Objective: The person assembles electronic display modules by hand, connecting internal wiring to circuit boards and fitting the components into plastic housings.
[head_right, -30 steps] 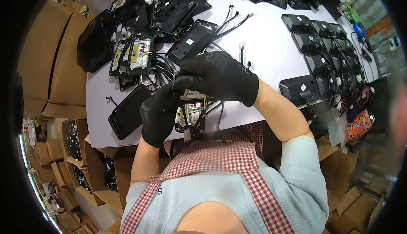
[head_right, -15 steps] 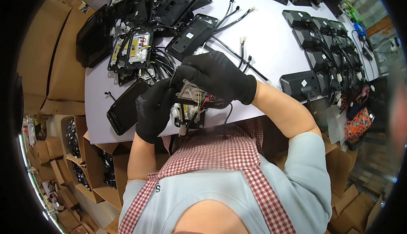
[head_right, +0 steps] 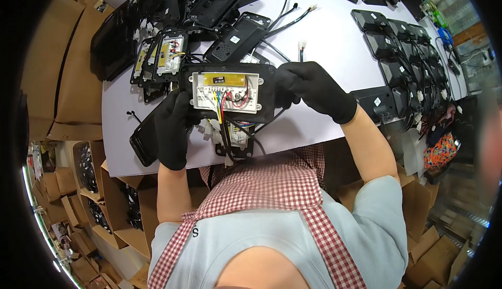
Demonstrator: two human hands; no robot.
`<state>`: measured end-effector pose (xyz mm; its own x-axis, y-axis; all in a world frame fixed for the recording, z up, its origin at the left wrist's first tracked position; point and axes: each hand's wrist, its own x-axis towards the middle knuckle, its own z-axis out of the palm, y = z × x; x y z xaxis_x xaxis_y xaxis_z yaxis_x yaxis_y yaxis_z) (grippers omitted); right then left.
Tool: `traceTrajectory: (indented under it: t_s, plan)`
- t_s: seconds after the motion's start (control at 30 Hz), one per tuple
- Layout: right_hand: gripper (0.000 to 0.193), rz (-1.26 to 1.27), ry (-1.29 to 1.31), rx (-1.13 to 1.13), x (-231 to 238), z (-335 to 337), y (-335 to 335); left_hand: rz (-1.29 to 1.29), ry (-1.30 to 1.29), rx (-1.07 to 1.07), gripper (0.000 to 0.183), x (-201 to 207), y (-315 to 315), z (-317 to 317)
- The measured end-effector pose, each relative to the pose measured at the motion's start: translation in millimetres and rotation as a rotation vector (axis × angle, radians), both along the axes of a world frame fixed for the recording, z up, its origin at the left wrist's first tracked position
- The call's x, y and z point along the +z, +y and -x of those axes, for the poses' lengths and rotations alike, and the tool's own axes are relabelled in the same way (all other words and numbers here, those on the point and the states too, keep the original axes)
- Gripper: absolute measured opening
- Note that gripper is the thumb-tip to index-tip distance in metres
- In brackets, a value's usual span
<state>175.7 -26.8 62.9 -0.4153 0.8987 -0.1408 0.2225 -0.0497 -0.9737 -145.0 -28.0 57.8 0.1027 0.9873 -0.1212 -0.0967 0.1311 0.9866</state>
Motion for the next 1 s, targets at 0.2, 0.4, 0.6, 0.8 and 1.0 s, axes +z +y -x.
traceTrajectory:
  t_s: [0.2, 0.4, 0.6, 0.8, 1.0]
  plan:
    - [0.036, 0.096, 0.202, -0.164, 12.0, 14.9, -17.9, -0.075, 0.143, -0.001, 0.023, -1.6, -3.0, -8.2]
    - [0.039, 0.082, 0.112, -0.393, -0.3, 25.1, -21.7, 0.079, -0.596, -0.176, 0.033, -19.7, -9.7, -23.8]
    - [0.036, 0.086, 0.076, -0.354, -25.7, 16.7, -6.3, 0.519, -0.308, -0.520, 0.052, -7.7, -41.3, -41.0]
    - [0.035, -1.194, -0.765, -0.084, -53.2, 26.8, 69.1, 0.410, -0.057, -0.364, 0.031, -26.8, -48.5, -41.1]
    - [0.058, -0.543, -1.224, -0.180, -5.6, 128.0, 149.6, -0.879, 0.969, -0.262, 0.025, -53.4, -54.7, -39.2]
